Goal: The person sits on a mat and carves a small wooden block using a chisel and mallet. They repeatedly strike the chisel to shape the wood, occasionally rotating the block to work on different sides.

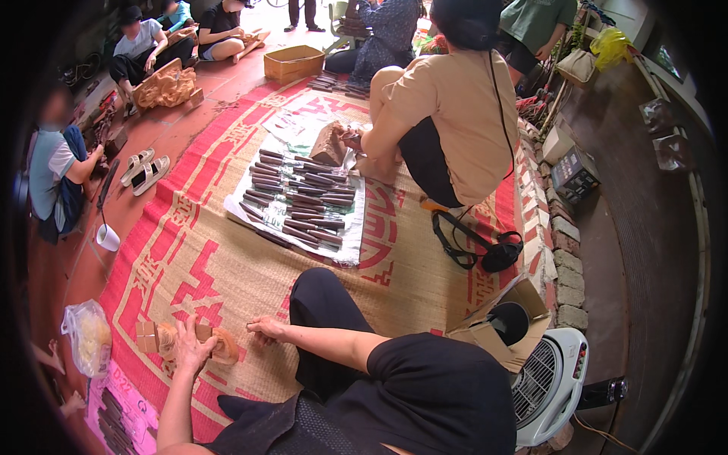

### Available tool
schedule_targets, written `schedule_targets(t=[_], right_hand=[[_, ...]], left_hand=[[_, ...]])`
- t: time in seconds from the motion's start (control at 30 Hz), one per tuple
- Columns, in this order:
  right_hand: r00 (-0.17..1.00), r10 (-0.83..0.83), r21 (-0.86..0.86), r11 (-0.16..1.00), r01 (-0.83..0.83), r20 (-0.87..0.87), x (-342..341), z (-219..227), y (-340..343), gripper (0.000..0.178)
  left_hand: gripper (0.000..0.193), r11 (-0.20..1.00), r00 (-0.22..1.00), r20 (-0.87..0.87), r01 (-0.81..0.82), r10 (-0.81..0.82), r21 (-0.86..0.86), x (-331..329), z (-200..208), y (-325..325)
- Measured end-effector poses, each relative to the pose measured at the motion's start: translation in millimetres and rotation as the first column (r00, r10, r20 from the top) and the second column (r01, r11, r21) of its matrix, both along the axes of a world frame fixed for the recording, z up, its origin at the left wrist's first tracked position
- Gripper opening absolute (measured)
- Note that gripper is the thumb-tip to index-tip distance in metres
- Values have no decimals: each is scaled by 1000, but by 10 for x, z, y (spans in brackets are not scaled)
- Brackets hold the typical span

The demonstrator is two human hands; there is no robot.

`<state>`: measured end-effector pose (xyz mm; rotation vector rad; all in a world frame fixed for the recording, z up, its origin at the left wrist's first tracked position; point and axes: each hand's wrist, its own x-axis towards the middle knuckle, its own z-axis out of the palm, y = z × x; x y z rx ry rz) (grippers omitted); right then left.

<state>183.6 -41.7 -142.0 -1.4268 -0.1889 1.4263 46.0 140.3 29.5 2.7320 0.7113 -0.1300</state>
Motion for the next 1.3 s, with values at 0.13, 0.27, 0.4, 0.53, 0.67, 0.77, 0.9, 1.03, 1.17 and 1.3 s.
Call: schedule_targets(t=[0.13,0.27,0.4,0.53,0.67,0.77,0.9,1.03,1.17,1.3], right_hand=[[1000,24,46,999,-24,-2,20,-76,-31,16],[999,36,62,997,-36,6,6,-33,-30,11],[994,76,20,997,-78,78,-9,40,-13,14],[992,94,26,995,-97,80,-8,-83,-15,16],[993,91,34,995,-94,70,-4,-69,-48,15],[997,55,27,998,-56,50,-2,-120,-34,16],[995,75,32,996,-78,67,36,-256,10,13],[988,126,-12,992,-125,92,57,-219,46,30],[992,55,8,998,-56,116,63,-53,34,17],[996,-90,81,993,90,-8,118,26,-35,7]], left_hand=[[81,998,999,46,6,-3,-66,-23,-6,-18],[85,994,997,80,26,-18,-102,-42,-8,-2],[86,992,991,132,48,-32,-115,-79,-76,40],[85,989,993,117,42,-25,-139,-59,-26,15],[82,986,993,114,30,-12,-165,-53,-8,-5],[81,987,987,159,47,-22,-152,-78,-23,-19],[79,988,984,179,46,-19,-146,-93,-22,-35],[81,994,987,161,8,10,-108,-210,-183,25],[80,979,991,121,-40,65,-198,-278,-75,0],[81,971,974,181,-96,137,-218,-368,82,-145]])
